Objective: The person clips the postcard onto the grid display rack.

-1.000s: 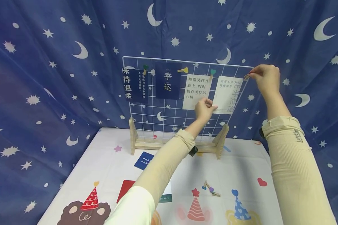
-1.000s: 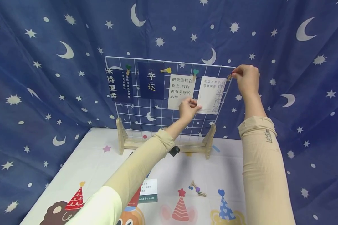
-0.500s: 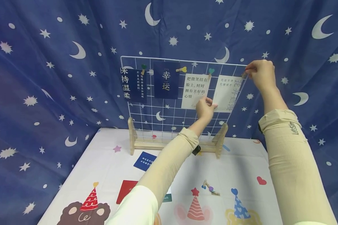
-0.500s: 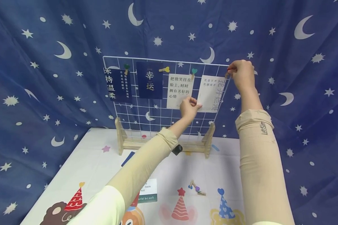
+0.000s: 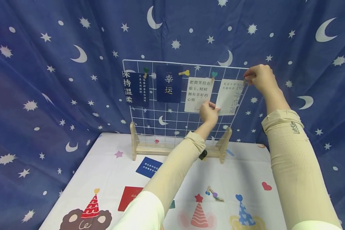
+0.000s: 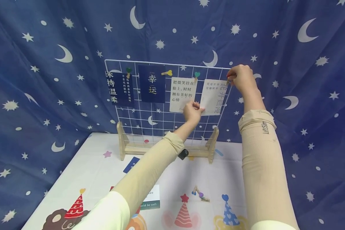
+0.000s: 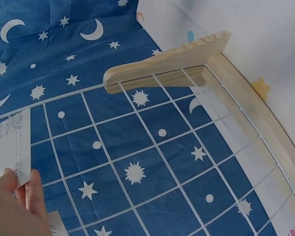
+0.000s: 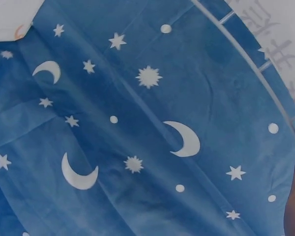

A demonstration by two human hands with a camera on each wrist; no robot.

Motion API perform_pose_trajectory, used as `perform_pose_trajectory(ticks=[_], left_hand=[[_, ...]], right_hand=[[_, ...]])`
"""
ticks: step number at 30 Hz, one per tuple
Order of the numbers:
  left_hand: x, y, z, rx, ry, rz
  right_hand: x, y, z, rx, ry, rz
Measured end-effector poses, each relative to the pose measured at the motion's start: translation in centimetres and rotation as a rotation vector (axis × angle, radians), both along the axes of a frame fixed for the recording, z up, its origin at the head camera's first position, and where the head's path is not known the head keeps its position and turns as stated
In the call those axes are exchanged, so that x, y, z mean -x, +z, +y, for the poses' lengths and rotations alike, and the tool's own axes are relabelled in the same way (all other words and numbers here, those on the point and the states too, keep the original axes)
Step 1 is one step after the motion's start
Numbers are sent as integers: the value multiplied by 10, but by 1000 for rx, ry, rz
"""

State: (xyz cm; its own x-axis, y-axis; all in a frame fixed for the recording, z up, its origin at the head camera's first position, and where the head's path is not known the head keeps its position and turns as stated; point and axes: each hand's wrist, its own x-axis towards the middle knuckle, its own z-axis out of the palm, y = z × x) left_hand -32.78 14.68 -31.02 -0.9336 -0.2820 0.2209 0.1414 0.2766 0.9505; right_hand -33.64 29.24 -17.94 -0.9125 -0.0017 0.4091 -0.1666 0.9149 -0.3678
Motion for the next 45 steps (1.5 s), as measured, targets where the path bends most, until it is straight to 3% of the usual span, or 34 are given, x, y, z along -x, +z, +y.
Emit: perform_pose_trajectory(ticks=[6, 13, 25, 33, 41, 45], left_hand=[[-3, -2, 1, 27, -5, -14], [-4, -16, -4, -26, -47, -58], [-11, -38, -15, -96, -95, -132], [-10, -49, -18, -195, -112, -171], [-11, -62, -24, -183, -129, -192], [-11, -69, -27, -199, -189, -193]], right_hand=[[0, -2, 2, -9, 24, -5], [-2, -7, 0, -11, 17, 16], [-8, -26, -6, 56, -12, 257], [-13, -31, -4, 22, -9, 268], [-19, -38, -1, 38, 20, 327], [-20, -42, 1, 39, 39, 393]])
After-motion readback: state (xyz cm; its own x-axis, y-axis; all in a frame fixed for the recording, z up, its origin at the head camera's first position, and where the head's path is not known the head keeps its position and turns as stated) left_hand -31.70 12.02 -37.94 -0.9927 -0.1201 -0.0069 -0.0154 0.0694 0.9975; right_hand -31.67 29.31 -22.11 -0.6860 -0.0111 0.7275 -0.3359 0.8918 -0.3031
